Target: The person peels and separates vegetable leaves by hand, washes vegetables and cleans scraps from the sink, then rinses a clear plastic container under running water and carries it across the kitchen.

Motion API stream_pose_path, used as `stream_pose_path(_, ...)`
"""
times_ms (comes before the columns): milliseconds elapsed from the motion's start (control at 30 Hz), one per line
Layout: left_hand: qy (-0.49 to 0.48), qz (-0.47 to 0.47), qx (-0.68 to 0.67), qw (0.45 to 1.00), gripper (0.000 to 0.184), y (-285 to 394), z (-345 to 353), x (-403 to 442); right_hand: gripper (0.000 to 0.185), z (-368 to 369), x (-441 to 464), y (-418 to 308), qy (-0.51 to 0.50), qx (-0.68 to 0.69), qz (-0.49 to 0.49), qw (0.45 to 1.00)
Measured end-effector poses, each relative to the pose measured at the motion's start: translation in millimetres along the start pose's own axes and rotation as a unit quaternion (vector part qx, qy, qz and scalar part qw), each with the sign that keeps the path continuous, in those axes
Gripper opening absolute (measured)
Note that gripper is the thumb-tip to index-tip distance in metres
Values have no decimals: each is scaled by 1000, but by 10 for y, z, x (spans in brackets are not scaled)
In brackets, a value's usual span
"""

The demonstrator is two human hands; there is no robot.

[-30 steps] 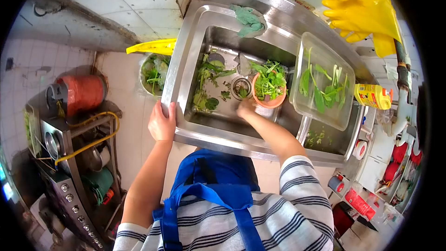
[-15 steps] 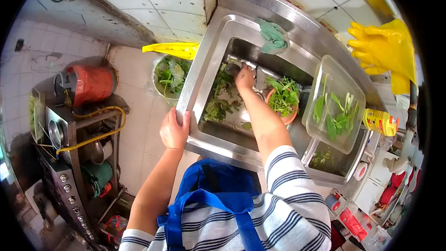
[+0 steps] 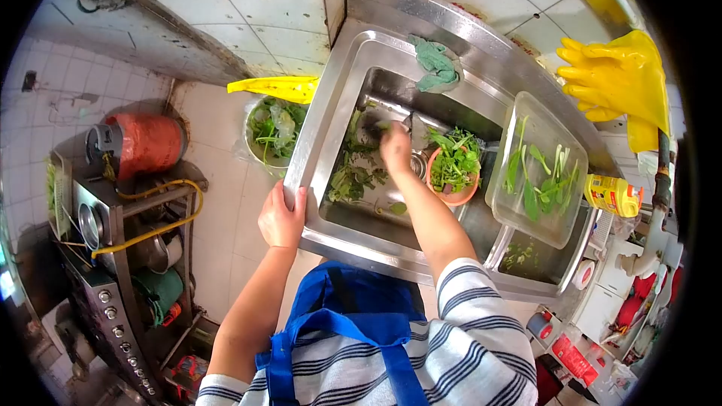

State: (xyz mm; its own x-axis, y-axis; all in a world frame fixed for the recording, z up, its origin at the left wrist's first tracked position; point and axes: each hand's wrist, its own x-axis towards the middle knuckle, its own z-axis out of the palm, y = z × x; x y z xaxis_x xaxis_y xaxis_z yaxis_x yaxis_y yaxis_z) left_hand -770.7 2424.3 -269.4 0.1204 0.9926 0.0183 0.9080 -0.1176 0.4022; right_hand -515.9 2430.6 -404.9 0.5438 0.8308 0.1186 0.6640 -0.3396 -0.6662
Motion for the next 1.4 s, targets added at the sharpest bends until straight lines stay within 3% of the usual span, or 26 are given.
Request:
stream_pose_path(33,6,5,3,1000,38,-7,5,1,27,-125,10,-31,64,30,104,992)
stream_pose_path(67,11,10,5,1000,38,-9,10,-2,28,-281,95,-36,13,123,313,942)
stream_pose_path(100,11,10,4,1000,38,-9,10,-10,25,-58,94,379,125,232,324,909)
stream_pose_path(167,13,14,4,1000,38,-7,15,0,19,79,76,707,218,426,447,756)
stream_pose_path(200,13,15,4,1000,38,-9,11,-4,22,-62,67,583,166,432,520,718)
stream_pose_path(233,8,11,3,1000,38,-13,8,-5,22,-125,36,514,167,433,520,717)
stream_pose_path(300,5,7,0,1000,38,-12,9,7,25,-170,-20,423,-30,396,537,744)
stream_pose_path(333,7,10,4,1000,39,-12,13,6,27,-118,-74,407,-72,346,485,800)
stream_pose_path(367,8,12,7,1000,39,-11,16,0,33,-70,-127,387,-91,142,364,916)
stream_pose_path(400,8,12,8,1000,39,-8,17,0,38,10,-160,380,-93,20,288,953)
stream_pose_path(433,1,7,3,1000,39,-7,13,1,45,122,-201,408,-93,-102,207,969)
stream_pose_path(500,-7,3,2,1000,39,-15,7,1,53,370,-275,453,-176,-86,197,961)
stream_pose_path(567,7,15,6,1000,39,-5,18,3,60,466,-378,220,-306,-79,26,949)
stream_pose_path(600,8,16,8,1000,39,1,22,7,64,277,-286,-61,-449,-28,25,893)
stream_pose_path(633,3,9,8,1000,39,-23,18,10,64,492,-209,87,-452,-23,22,891)
stream_pose_path(667,-4,1,5,1000,39,-29,29,-1,68,706,-34,289,-382,212,188,879)
stream_pose_path(733,-1,-2,3,1000,39,-16,29,4,73,528,240,89,-296,182,231,909)
stream_pose_path(767,0,-1,0,1000,38,-12,18,-8,76,123,406,-315,-288,-77,103,949)
stream_pose_path(900,35,33,-12,999,36,-26,33,3,81,303,630,-85,-381,-158,40,910)
stream_pose_path(967,28,25,-8,999,37,-37,38,-2,86,360,471,-81,-468,-160,24,869)
stream_pose_path(1033,29,20,-5,999,37,-16,36,-4,85,364,97,-27,-440,-149,-24,885)
stream_pose_path(1100,18,11,1,1000,38,-33,52,-14,104,362,-222,-84,-508,-118,34,852)
stream_pose_path(1167,7,7,9,1000,38,-32,50,-16,105,339,-502,-151,-571,-81,37,816)
stream_pose_path(1267,34,19,-4,999,39,-9,35,-14,99,371,-734,-285,-619,-30,68,782)
stream_pose_path(1333,30,18,2,999,39,-8,37,-11,97,362,-695,-380,-683,-20,83,725)
stream_pose_path(1400,25,21,11,999,39,-9,41,-26,75,167,-603,-477,-686,40,127,715)
